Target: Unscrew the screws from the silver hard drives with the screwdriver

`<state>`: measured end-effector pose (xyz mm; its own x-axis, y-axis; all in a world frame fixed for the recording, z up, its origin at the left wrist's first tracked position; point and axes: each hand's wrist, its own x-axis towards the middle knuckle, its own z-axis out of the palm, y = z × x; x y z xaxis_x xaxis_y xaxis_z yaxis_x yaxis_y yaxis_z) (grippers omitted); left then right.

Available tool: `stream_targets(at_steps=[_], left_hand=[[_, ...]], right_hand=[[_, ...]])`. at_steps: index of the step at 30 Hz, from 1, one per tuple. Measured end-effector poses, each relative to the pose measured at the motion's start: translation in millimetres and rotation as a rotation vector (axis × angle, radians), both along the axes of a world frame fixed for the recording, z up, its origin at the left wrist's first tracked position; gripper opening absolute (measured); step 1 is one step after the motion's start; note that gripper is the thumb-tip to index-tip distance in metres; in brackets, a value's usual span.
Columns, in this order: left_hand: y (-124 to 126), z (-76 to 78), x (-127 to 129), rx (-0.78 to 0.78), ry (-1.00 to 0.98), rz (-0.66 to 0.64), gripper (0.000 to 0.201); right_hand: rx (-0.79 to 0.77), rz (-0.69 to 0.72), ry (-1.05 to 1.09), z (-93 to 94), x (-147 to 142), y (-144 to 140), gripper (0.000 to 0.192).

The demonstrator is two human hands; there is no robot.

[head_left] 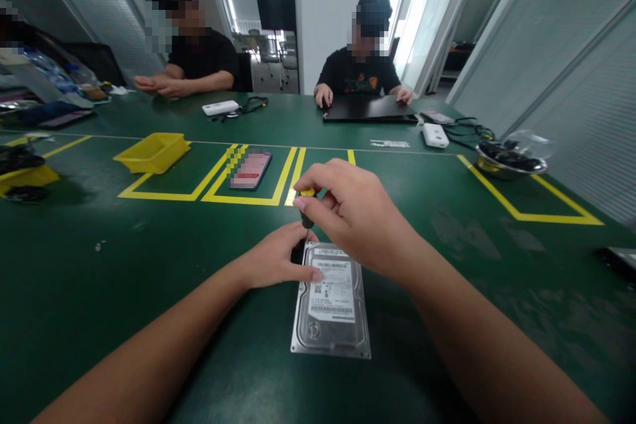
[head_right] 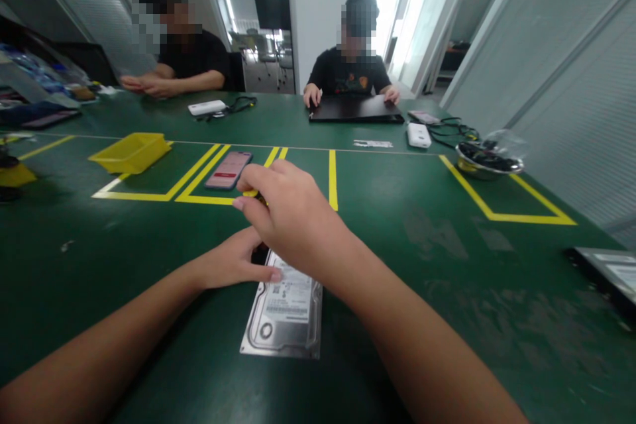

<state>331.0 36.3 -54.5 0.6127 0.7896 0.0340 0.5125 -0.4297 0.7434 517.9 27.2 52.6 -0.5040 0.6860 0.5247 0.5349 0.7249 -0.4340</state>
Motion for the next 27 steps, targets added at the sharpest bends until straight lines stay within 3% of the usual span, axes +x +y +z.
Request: stream_targets(at_steps=[27], left_hand=[[-1.6,-9.5,-3.5,0.122,0.07,0.028,0.057]], right_hand=[[0.002,0.06,0.027,1.1,0.1,-2.8,0.011]])
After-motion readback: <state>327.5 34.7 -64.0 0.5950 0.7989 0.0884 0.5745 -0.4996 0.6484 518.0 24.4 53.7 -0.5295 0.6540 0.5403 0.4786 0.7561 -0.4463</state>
